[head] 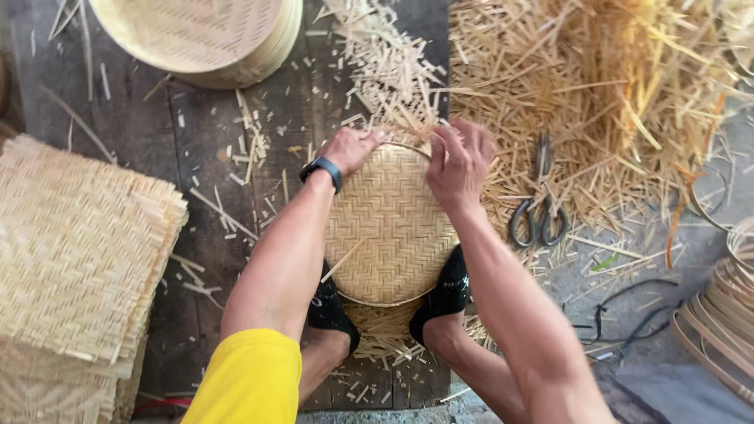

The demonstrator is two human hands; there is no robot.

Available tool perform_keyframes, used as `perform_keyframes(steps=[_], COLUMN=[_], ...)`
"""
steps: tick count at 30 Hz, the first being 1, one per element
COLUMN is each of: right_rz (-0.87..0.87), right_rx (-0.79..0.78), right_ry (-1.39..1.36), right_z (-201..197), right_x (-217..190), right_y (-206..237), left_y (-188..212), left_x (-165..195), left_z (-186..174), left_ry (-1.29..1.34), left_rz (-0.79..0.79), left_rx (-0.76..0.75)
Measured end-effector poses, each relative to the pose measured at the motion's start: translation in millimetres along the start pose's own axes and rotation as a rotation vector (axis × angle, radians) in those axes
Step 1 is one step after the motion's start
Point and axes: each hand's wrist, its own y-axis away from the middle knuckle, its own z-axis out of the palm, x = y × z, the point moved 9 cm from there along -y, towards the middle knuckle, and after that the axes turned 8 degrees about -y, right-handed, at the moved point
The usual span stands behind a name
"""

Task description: The person assembles a round woven basket by placing a pre-woven square mat onto a circular wooden frame, then uses shears to trim the excess matting around the frame edge. The process is repeated multiple times with different mats and frames.

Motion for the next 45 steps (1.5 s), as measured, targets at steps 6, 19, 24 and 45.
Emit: perform_keyframes(steps=[6, 19, 24, 45], right_rz=[0.791, 0.339, 0.135, -0.490], right_rx=[-0.414, -0.117, -0.497, -0.958], right_ry=[-0.100, 0.189, -0.105, 0.643], right_z=[44, 15, 104, 84], right_x=[96, 51, -44, -128], right_y=[78, 17, -18, 138], left_y=[8, 17, 54, 111], left_x=[-19, -15, 6, -127], left_z=[12, 3, -40, 10], left_ry=[0.017, -0.072, 0.081, 0.263], left_rz=[-0.138, -0.151, 0.416, -0.279], left_rx=[-0.062, -0.026, 0.659, 0.523])
